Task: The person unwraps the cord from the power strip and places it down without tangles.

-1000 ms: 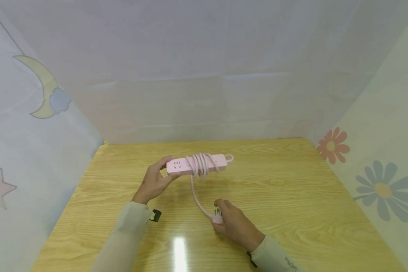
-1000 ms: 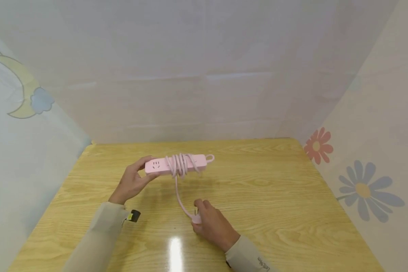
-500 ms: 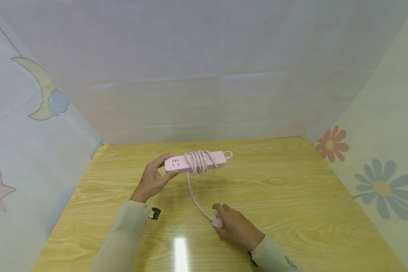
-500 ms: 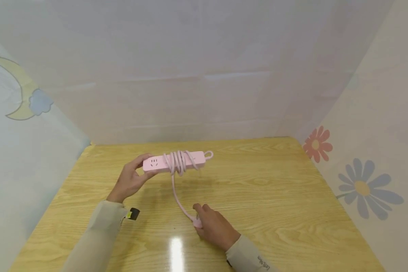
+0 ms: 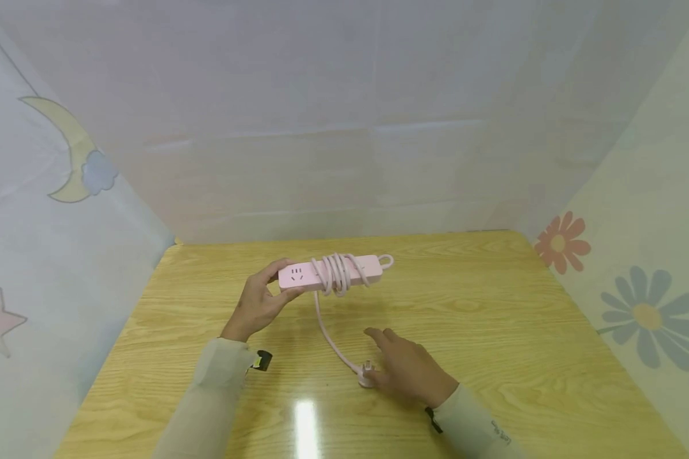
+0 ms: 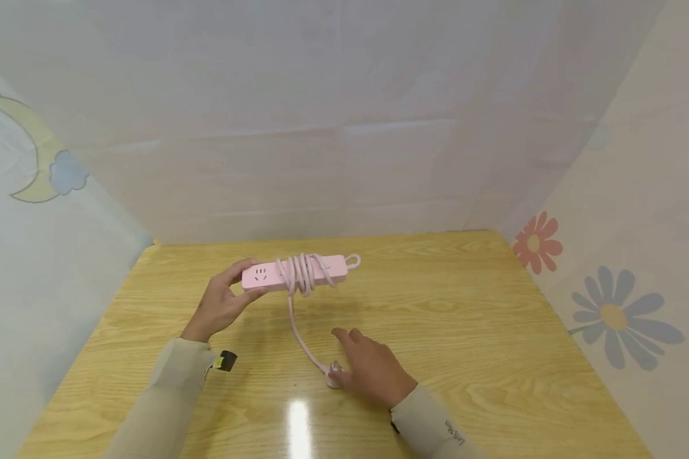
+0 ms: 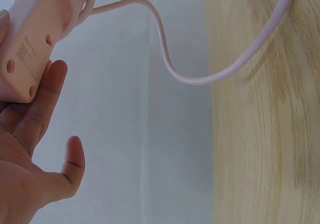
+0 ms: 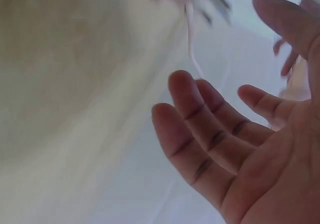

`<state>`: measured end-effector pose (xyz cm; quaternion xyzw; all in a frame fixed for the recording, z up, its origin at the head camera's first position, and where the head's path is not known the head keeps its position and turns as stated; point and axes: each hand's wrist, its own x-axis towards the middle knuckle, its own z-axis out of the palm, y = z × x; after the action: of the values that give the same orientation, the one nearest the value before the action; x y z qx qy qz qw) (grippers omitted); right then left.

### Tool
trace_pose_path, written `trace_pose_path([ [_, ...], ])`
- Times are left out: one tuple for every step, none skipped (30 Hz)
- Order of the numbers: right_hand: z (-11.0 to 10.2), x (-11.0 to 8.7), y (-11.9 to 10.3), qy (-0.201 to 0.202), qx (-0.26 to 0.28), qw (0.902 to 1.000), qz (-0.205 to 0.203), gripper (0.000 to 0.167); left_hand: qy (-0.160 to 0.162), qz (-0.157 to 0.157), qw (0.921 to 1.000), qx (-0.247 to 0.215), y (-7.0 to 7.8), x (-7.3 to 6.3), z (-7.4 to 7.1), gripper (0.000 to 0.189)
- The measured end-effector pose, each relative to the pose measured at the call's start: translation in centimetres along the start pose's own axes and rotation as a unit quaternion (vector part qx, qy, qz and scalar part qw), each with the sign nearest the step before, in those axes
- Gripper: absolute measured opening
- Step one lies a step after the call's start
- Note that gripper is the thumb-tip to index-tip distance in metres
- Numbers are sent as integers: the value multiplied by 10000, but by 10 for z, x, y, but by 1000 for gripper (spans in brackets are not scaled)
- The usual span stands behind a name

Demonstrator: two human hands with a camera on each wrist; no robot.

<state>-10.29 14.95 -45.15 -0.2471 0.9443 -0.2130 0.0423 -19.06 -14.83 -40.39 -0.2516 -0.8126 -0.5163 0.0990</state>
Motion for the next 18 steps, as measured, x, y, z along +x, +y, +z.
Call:
trace_pose_path([
  [-4,2,3,51,72,9999,80,75,1,2,10000,-3,0,0,0,47],
  [-9,4,7,119,160,9997,156,77,3,9,10000,9,0,0,0,47],
  [-14,7,12,195,273,9991,252,78,4,7,10000,9,0,0,0,48],
  [-19,10,17,266,397,9982,366,80,5,3,10000,5,0,1,0,48],
  [-25,13,21,344,543,9968,483,83,7,9,10000,-2,0,1,0,47],
  [-31,17,27,385,711,9949,607,87,13,11,10000,-6,0,1,0,47],
  [-37,20,31,418,892,9923,747,89,15,15,10000,-15,0,1,0,47],
  [-43,24,36,454,1052,9901,816,92,17,17,10000,-29,0,0,0,47],
  [-49,28,40,482,1241,9873,863,95,16,25,10000,-49,-1,0,0,47],
  [-54,32,44,488,1394,9853,861,98,15,35,10000,-79,-2,0,1,46],
  [-60,35,48,469,1561,9830,843,100,11,50,9999,-99,-2,0,1,46],
  [-64,39,51,427,1734,9806,808,102,7,54,9999,-103,-2,0,1,46],
  [-68,42,53,407,1889,9784,731,102,1,52,9999,-113,-2,0,2,46],
  [-71,45,56,360,2038,9763,629,103,-4,51,9999,-116,-2,0,2,46],
  [-74,48,58,295,2195,9737,528,103,-10,39,9999,-119,-2,0,2,46],
  [-76,52,59,213,2353,9707,428,103,-9,21,9999,-120,-2,0,2,46],
  [-78,55,60,111,2563,9659,351,103,-4,0,9999,-100,-2,-1,2,47],
  [-79,59,60,13,2787,9599,287,103,-1,-18,10000,-81,-1,-1,2,47],
])
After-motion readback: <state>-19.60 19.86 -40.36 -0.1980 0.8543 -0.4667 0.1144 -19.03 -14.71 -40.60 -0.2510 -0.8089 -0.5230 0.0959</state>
